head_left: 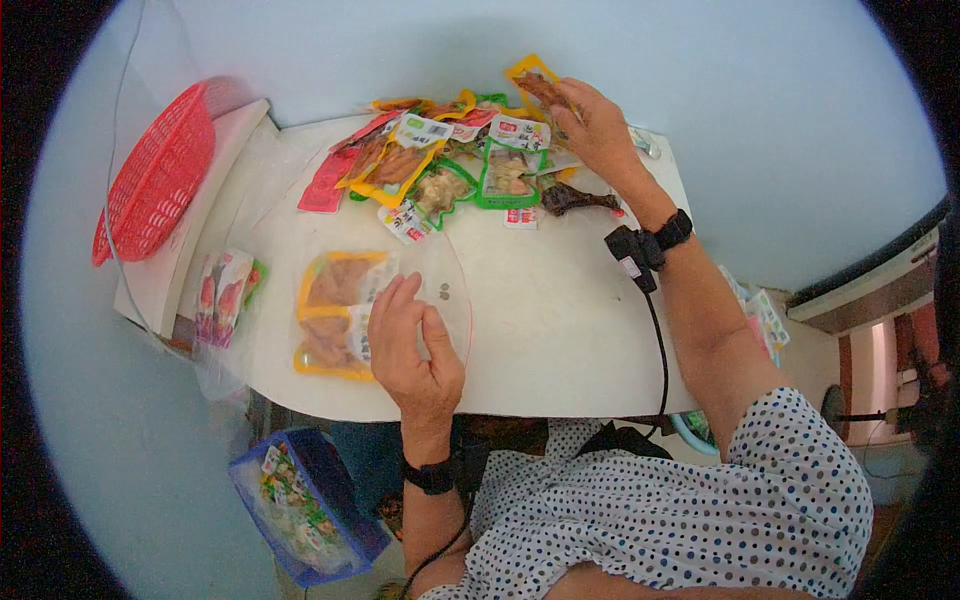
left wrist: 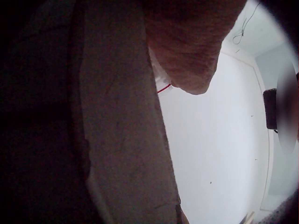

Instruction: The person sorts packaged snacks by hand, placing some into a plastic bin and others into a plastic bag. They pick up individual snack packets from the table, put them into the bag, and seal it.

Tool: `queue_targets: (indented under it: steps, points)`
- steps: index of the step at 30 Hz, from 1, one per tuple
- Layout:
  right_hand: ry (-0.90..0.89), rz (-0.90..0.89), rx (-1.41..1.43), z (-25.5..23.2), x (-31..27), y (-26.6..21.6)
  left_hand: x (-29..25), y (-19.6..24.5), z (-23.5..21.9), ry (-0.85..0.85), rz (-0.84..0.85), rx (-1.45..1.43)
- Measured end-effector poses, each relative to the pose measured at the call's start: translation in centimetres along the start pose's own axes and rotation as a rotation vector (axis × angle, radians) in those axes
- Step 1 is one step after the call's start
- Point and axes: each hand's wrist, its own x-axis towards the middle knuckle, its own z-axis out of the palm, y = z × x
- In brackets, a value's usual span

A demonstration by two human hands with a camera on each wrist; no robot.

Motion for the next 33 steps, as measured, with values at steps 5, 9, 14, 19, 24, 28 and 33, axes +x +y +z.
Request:
queue_targets:
  steps: [5,9,14,19,24,28,33]
  points:
    - [0.005,0.100,0.161,-1.5,0.6,-1.9,0.1,0.1,0.0,-0.001,0.000,0.003]
    - [-0.045,0.283,0.405,-2.5,1.1,-2.8,0.2,0.2,0.0,0.006,-0.015,-0.010]
    - [0.051,0.087,0.385,-2.5,1.6,-3.5,0.1,0.1,0.1,0.009,-0.014,-0.005]
    - [-0.179,0.291,0.656,-4.3,1.5,-6.1,0.1,-0.1,0.1,0.019,0.001,-0.011]
    - [-0.468,0.423,0.746,-3.7,1.0,-5.6,0.0,-0.3,0.0,0.002,0.010,0.026]
    - [-0.446,0.291,0.753,-2.2,0.2,-5.2,0.1,0.0,-0.1,0.003,-0.010,0.026]
    - [-0.534,0.066,0.410,-3.0,0.5,-7.3,0.0,-0.3,0.1,0.012,0.012,0.025]
